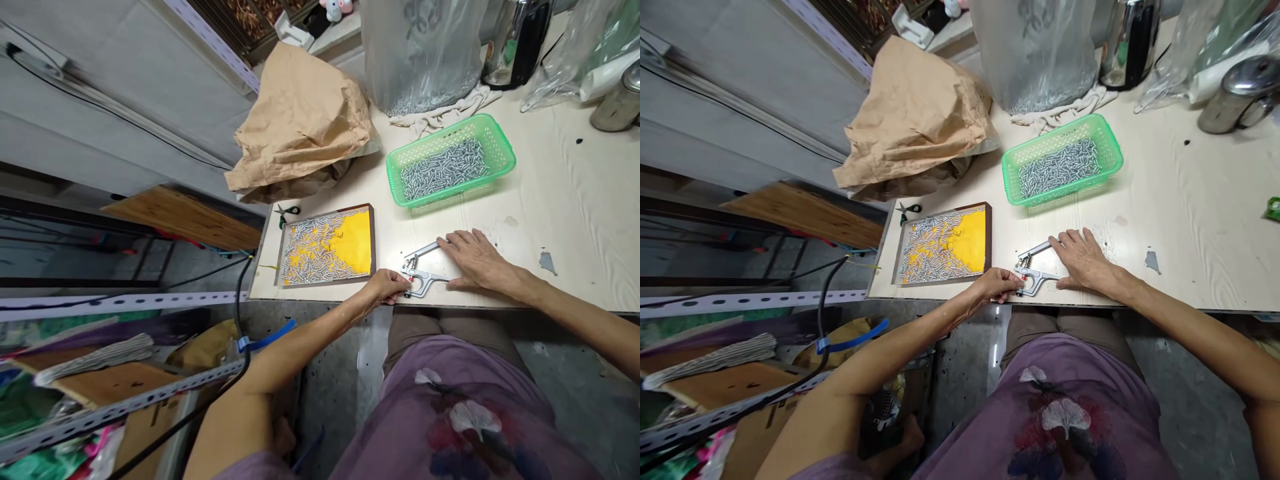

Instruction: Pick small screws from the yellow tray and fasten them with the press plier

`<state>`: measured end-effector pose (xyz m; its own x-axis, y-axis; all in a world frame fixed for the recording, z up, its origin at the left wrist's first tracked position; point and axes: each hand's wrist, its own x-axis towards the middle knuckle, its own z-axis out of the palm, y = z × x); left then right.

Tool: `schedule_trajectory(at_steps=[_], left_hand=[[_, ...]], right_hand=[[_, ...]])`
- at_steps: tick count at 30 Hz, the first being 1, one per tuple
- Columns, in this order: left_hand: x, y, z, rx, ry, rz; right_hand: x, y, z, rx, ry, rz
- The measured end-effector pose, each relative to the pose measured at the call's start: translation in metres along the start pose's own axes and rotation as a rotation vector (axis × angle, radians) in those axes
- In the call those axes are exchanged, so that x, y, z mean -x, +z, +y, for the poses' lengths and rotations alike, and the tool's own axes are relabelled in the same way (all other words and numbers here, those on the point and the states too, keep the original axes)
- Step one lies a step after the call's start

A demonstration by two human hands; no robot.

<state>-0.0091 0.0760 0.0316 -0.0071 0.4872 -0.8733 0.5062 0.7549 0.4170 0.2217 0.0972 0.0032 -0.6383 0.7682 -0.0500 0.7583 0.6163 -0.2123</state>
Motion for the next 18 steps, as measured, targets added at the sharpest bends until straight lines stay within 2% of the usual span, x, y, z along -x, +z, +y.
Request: schedule_trajectory(at_steps=[9,18], left_hand=[[0.001,0.001,-0.004,0.000,0.022,0.005],[-0.002,0.000,-0.012,0.015,0.058,-0.023]], right_hand=[[0.009,-0.010,-0.012,-0.037,0.028,0.017],[0.014,0.002,-0.009,-0.051,0.047,0.041]])
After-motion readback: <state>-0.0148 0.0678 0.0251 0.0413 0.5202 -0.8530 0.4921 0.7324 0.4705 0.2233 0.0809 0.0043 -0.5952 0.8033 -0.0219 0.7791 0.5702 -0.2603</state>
